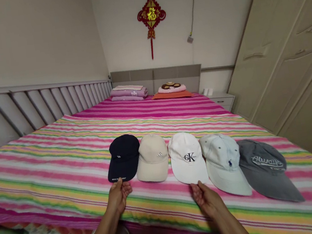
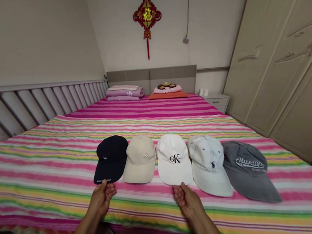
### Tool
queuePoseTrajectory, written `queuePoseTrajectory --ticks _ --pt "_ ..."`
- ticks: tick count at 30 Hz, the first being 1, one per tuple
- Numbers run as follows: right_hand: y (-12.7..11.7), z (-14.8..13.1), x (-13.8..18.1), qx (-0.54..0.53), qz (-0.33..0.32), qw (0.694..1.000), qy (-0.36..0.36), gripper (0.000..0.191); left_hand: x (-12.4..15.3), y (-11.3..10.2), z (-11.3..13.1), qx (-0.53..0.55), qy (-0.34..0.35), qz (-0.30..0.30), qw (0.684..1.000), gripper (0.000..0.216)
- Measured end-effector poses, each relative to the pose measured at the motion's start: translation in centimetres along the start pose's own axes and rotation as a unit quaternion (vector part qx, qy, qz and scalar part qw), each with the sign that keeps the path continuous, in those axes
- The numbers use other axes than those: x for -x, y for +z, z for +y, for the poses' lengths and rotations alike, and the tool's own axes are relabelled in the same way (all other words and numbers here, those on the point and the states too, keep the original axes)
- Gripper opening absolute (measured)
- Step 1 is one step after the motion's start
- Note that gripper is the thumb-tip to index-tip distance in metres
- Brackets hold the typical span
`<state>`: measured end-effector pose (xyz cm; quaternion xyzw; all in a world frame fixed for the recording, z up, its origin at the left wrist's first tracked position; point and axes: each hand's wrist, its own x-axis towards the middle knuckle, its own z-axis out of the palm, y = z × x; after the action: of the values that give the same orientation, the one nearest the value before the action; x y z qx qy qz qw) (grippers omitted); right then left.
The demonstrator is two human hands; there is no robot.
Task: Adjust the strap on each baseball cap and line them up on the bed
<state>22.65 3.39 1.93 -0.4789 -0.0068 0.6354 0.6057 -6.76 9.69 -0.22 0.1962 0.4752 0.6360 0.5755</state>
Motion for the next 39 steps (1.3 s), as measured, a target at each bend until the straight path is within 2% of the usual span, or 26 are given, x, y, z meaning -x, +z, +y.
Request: queuePoseTrajectory --ticks 5,12,18,27,31,35,39 --pt "-1.0 1.0 0.3 0.047 -0.015 0.998 -0.037 0.007 0.2 0.2 0.1 0.000 -0.001 0.001 1.000 0.031" --pt "-1.7 3.3 0.5 0.121 -0.049 0.985 -0.116 0.028 0.3 0.4 0.2 -0.001 -0.005 0.010 1.000 0.031" --pt "-1.7 4.0 0.1 0.179 -0.047 0.973 -0.140 0.029 0.5 0.4 0.4 -0.004 -0.004 0.015 1.000 0.030" --pt "-2.0 4.3 -0.1 0.200 -0.049 0.967 -0.150 0.030 0.9 0.7 0.4 -0.002 -0.002 0.027 1.000 0.024" --pt "-1.9 4.5 -0.1 0.200 -0.051 0.966 -0.155 0.029 1.7 1.2 0.1 -0.016 -0.039 0.042 0.998 0.020" --pt "-1.9 4.6 -0.3 0.194 -0.058 0.967 -0.155 0.032 2.8 2.6 -0.7 -0.036 -0.106 0.007 0.994 0.018" --pt "-2.0 4.7 -0.4 0.189 -0.063 0.968 -0.155 0.035 3.0 4.3 -1.4 -0.033 -0.142 -0.009 0.989 0.021"
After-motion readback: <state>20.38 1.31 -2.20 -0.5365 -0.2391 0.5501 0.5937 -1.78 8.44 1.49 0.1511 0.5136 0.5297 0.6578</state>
